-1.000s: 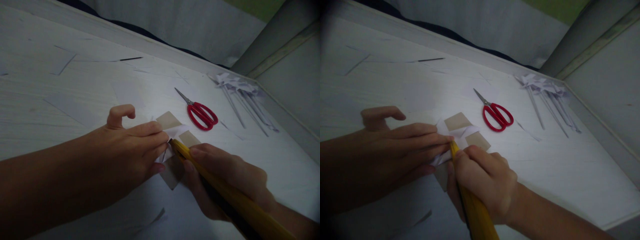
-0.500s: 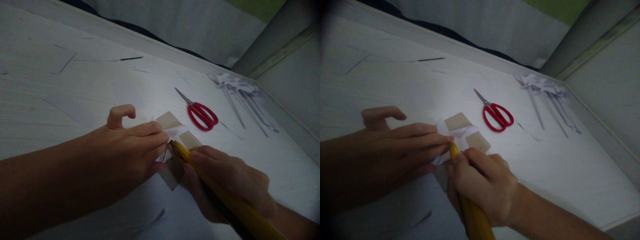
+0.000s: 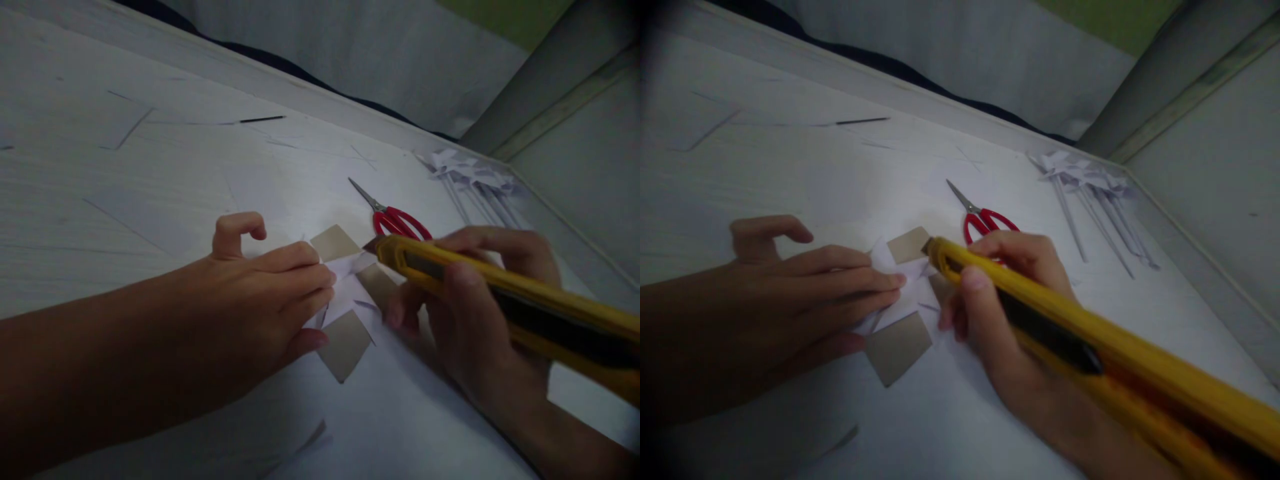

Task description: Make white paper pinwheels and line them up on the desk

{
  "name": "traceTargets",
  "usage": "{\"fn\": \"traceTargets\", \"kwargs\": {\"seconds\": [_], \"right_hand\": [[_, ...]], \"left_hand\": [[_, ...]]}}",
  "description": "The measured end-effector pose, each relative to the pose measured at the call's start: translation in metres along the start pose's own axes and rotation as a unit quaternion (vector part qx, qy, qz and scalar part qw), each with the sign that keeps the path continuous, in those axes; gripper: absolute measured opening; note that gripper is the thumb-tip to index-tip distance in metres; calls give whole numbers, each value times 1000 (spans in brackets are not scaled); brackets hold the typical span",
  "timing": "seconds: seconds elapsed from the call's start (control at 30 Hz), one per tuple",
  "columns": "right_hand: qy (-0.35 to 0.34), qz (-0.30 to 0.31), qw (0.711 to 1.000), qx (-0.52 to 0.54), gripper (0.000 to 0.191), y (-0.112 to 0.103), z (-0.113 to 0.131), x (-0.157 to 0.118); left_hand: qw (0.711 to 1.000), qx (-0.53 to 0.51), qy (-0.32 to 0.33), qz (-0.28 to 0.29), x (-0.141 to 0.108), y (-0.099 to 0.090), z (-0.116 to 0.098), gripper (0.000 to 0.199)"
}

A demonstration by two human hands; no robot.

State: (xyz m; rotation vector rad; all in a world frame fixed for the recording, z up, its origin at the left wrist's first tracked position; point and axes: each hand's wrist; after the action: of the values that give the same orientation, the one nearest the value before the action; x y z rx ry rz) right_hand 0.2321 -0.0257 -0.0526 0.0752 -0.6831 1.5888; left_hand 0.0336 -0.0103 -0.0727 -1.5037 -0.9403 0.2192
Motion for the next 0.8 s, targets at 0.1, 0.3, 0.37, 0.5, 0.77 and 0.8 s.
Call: {"fn": "traceTargets", "kwargs": {"seconds": [0.1,0.3,0.37,0.5,0.77,0.8], "right_hand": [[68,-5,991,115,15,-5,-9,18],[191,45,958,208,22,3,-13,27],[220,66,946,230,17,9,-11,24],[248,65,933,252,17,14,-12,21],[273,79,937,205,21,13,-14,23],[273,82,937,202,22,13,-14,23]], "left_hand": [[1000,-2,3,1,1,-1,0,24],[1000,12,10,4,-2,1,4,22],[1000,16,8,-7,-3,3,4,23],[1000,21,12,-6,-4,7,5,30],[999,23,17,16,-2,6,6,26],[999,25,19,18,-2,7,6,26]]}}
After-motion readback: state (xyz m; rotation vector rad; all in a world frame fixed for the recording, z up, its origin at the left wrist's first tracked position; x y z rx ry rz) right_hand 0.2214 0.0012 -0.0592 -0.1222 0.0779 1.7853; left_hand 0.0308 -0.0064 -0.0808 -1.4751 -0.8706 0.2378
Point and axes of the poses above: each hand's wrist, its own x-axis towards the middle knuckle, its own y-axis out of the palm, z = x × y, and after that the axes turned 4 degrees about -y, right-handed
